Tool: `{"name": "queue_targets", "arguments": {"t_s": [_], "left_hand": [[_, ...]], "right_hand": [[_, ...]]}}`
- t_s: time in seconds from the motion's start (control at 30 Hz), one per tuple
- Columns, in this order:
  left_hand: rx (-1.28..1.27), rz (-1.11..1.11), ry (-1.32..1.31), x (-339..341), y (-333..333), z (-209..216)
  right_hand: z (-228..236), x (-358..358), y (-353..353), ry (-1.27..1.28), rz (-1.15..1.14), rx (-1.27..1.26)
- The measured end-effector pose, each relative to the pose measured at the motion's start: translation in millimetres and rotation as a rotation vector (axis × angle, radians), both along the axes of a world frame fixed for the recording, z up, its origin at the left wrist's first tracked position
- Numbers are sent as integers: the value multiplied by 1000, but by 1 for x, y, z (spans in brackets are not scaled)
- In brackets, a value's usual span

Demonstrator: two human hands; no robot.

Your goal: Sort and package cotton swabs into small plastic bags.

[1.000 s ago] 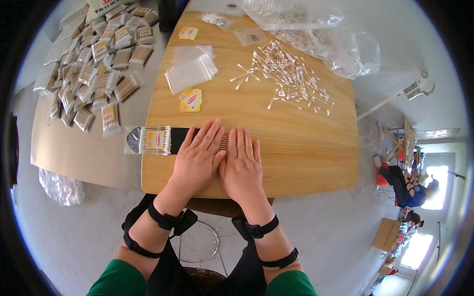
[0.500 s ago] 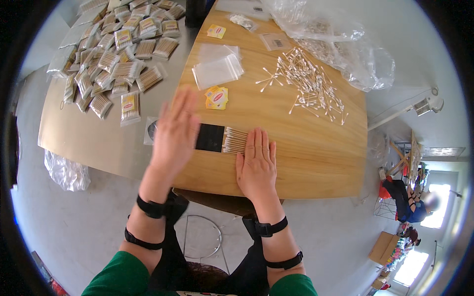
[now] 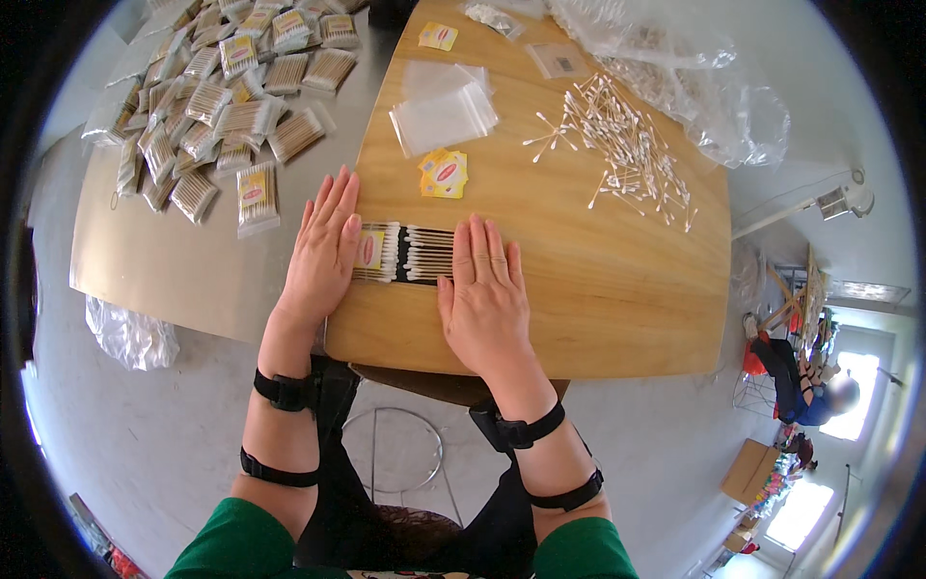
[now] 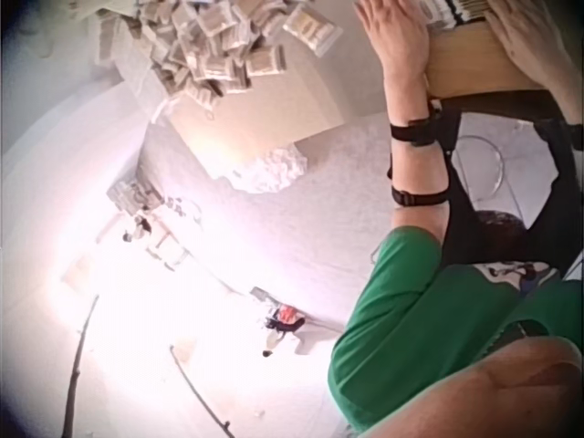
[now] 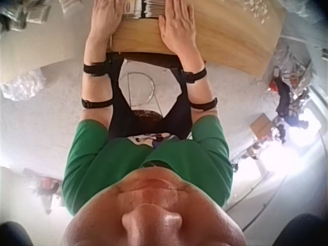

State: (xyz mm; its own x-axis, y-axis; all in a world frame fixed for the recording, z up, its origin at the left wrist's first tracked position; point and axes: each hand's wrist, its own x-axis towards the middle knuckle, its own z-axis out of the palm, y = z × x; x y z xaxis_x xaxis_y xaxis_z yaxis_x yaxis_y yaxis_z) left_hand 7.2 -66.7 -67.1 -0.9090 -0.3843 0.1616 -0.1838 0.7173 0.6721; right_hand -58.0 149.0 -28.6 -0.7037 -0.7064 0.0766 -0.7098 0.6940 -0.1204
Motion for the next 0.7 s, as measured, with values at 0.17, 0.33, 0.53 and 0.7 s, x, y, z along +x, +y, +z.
{"name": "queue_targets", "arguments": {"t_s": [0.17,0.33,0.53,0.7], "left_hand": [[23,-19,18,0,-2,-2],[22,-24,12,-1,-3,-1],[40,-36,17,-2,-3,-2],[48,-50,-23,-2,-5,1]], "right_hand": [[0,1,-3,7,6,-4],[1,4,-13,13,35,-16],[-2,7,-24,30,48,-29],[-5,13,-32,4,29,-67]]}}
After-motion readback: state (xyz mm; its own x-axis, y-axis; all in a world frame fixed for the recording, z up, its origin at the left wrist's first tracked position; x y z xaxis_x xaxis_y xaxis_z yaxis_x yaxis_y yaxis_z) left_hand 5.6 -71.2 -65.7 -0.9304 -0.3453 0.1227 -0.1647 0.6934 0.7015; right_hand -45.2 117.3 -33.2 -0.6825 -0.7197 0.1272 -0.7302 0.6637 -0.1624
